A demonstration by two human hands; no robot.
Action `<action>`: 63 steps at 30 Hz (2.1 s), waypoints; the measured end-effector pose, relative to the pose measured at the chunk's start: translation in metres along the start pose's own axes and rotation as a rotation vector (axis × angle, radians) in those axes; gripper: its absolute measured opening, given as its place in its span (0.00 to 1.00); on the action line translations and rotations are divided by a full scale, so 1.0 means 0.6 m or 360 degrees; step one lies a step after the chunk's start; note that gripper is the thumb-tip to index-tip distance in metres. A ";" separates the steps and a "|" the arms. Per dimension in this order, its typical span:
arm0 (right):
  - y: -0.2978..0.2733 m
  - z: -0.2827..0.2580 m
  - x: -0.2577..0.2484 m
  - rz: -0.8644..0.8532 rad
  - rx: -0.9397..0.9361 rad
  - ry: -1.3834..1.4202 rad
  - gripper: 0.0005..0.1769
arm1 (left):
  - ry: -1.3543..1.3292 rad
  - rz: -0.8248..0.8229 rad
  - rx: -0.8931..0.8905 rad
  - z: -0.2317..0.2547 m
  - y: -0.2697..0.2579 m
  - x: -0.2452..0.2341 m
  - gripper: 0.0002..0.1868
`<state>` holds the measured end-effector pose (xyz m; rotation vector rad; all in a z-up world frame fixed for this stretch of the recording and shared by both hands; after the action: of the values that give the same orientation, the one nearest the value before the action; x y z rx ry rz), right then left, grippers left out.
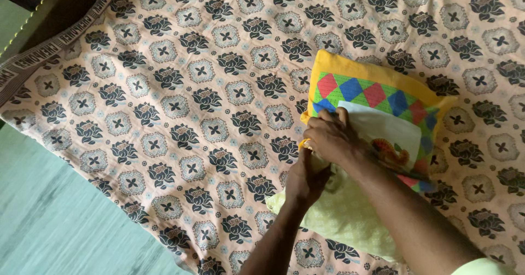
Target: The person folds pillowcases on a bed, smoothing the fabric by hand, and then carries the folded items across the room to place them on a small wooden table.
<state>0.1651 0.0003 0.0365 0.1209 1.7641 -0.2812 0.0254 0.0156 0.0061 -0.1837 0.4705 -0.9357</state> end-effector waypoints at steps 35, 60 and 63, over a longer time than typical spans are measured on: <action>-0.041 0.062 -0.054 0.0460 0.0095 0.0155 0.13 | 0.0482 -0.0366 0.0017 0.050 -0.010 -0.064 0.29; -0.344 0.095 0.002 0.0811 0.0760 0.0149 0.25 | 0.1044 -0.0028 0.1360 0.170 -0.039 0.048 0.26; -0.397 0.100 0.030 0.0882 0.0900 0.0284 0.19 | 0.1058 -0.0120 0.1337 0.193 -0.052 0.077 0.24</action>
<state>0.1625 -0.2457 0.0371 1.0480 1.7040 -0.3610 0.0796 -0.0455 0.1053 0.9013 0.6358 -1.1899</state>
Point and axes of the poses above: each hand's wrist, its own y-axis towards the middle knuckle, its own x-axis out of the palm, z = x × y, the point moved 3 cm from there along y, towards the middle knuckle, and after that the axes turned 2 degrees about -y, right-handed, at the moved point
